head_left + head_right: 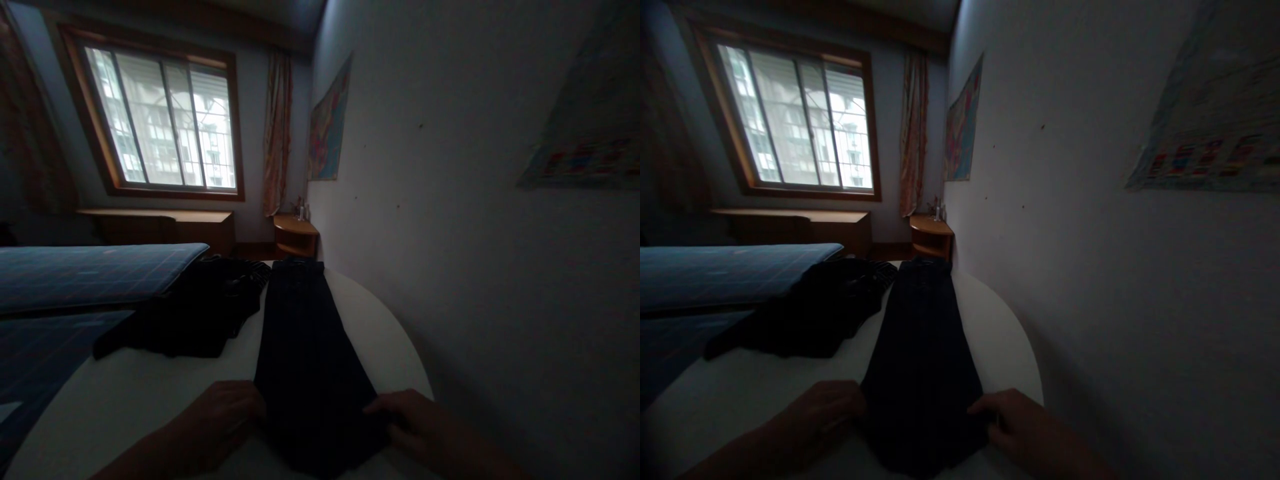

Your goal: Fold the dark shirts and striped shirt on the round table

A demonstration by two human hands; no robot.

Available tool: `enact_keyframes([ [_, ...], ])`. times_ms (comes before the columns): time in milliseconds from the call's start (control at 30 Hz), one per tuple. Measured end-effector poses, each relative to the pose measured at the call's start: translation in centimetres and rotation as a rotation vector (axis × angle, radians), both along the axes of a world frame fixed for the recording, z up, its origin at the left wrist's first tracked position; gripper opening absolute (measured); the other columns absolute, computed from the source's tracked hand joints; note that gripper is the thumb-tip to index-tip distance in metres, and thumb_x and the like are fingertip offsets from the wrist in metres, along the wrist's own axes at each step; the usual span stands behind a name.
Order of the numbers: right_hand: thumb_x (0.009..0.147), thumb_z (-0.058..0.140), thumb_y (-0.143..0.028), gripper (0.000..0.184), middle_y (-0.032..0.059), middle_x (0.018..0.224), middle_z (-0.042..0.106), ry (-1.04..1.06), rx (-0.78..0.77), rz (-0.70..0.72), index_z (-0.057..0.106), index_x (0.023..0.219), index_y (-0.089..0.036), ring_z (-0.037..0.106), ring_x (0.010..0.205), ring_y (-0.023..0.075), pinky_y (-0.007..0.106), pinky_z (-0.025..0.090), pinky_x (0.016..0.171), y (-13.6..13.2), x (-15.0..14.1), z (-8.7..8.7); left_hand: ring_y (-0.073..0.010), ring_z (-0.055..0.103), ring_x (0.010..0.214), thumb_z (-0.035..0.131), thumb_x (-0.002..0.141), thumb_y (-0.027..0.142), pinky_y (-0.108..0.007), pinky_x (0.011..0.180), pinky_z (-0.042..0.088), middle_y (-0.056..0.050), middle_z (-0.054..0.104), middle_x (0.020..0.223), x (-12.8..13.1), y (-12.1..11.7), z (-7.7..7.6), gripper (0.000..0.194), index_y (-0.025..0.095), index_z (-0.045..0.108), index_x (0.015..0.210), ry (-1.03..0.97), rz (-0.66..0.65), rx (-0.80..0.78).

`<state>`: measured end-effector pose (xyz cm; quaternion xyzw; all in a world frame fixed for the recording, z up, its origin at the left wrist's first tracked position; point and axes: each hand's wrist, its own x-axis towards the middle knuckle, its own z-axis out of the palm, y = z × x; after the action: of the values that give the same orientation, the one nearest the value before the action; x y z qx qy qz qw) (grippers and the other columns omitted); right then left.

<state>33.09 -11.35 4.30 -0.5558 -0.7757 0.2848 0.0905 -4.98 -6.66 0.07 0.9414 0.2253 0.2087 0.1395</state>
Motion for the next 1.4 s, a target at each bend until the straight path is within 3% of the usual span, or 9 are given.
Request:
enact_keyframes([
  [200,0.080,0.063,-0.029,0.020,0.0036,0.084,0.073,-0.105,-0.054,0.047,0.076,0.095,-0.025,0.065,0.077,0.0192,0.029,0.048,0.071,0.8,-0.5,1.2,-0.0186,0.063,0.079,0.049,0.079,0.011,-0.031,0.070,0.047,-0.001,0.067,0.089,-0.1,-0.6,0.5,0.020,0.024,0.051,0.094,0.110,-0.067,0.018],
  [267,0.072,0.074,-0.034,0.027,0.0035,0.092,0.072,-0.128,-0.022,0.060,0.074,0.098,-0.026,0.065,0.084,0.0218,0.031,0.047,0.075,1.0,-1.0,1.3,-0.0196,0.064,0.083,0.056,0.076,0.014,-0.032,0.074,0.048,0.000,0.068,0.094,0.2,-1.0,0.7,0.023,0.025,0.052,0.096,0.180,-0.075,0.026],
  [367,0.060,0.085,-0.039,0.054,0.0043,0.115,0.066,-0.085,0.045,0.114,0.068,0.111,-0.028,0.060,0.102,0.0250,0.034,0.046,0.086,1.2,-2.0,1.0,-0.0198,0.065,0.087,0.063,0.080,0.018,-0.032,0.079,0.048,0.000,0.070,0.102,1.1,-1.5,1.2,0.028,0.027,0.053,0.105,0.231,-0.075,0.095],
  [500,0.066,0.081,-0.044,0.061,0.0078,0.120,0.064,-0.111,0.149,0.157,0.063,0.121,-0.026,0.057,0.108,0.0279,0.040,0.042,0.095,1.7,-3.7,0.0,-0.0174,0.065,0.078,0.063,0.087,0.021,-0.028,0.068,0.046,0.001,0.071,0.091,2.1,-1.7,1.7,0.011,0.026,0.056,0.095,0.265,-0.112,0.151],
  [667,0.079,0.065,-0.028,0.038,0.0089,0.111,0.068,-0.199,0.235,0.257,0.065,0.116,-0.022,0.061,0.101,0.0277,0.042,0.044,0.090,2.6,-5.4,-1.1,-0.0149,0.063,0.068,0.064,0.085,0.019,-0.026,0.059,0.044,0.003,0.069,0.077,2.2,-1.7,2.2,0.012,0.023,0.055,0.079,0.281,-0.088,0.021],
  [833,0.077,0.049,-0.008,0.047,0.0047,0.105,0.071,-0.180,0.248,0.355,0.066,0.117,-0.026,0.066,0.092,0.0206,0.034,0.046,0.084,3.3,-5.5,-1.1,-0.0160,0.066,0.071,0.070,0.079,0.022,-0.025,0.063,0.048,0.003,0.070,0.090,3.6,-1.5,2.5,0.019,0.023,0.058,0.094,0.253,0.098,-0.120],
  [1000,0.080,0.048,-0.008,0.044,0.0033,0.098,0.071,-0.161,0.277,0.395,0.068,0.113,-0.027,0.065,0.083,0.0170,0.028,0.045,0.073,3.5,-5.5,-0.9,-0.0278,0.068,0.093,0.072,0.081,0.034,-0.035,0.072,0.055,-0.007,0.067,0.116,6.5,-1.2,1.9,0.048,0.025,0.055,0.125,0.451,0.109,0.050],
  [1167,0.083,0.050,-0.011,0.036,0.0042,0.095,0.069,-0.206,0.323,0.431,0.069,0.111,-0.026,0.064,0.084,0.0180,0.029,0.045,0.074,3.5,-5.9,-1.0,-0.0245,0.069,0.084,0.060,0.091,0.024,-0.034,0.067,0.055,-0.006,0.069,0.105,8.1,-1.0,0.6,0.018,0.021,0.063,0.108,0.557,0.133,0.159],
  [1400,0.089,0.052,-0.013,0.025,0.0049,0.095,0.068,-0.108,0.470,0.511,0.069,0.105,-0.022,0.060,0.082,0.0166,0.028,0.043,0.073,3.7,-6.0,-1.1,-0.0208,0.067,0.074,0.064,0.088,0.022,-0.029,0.061,0.053,-0.002,0.069,0.089,8.1,-0.5,-1.0,0.006,0.018,0.060,0.090,0.440,0.130,0.315],
])
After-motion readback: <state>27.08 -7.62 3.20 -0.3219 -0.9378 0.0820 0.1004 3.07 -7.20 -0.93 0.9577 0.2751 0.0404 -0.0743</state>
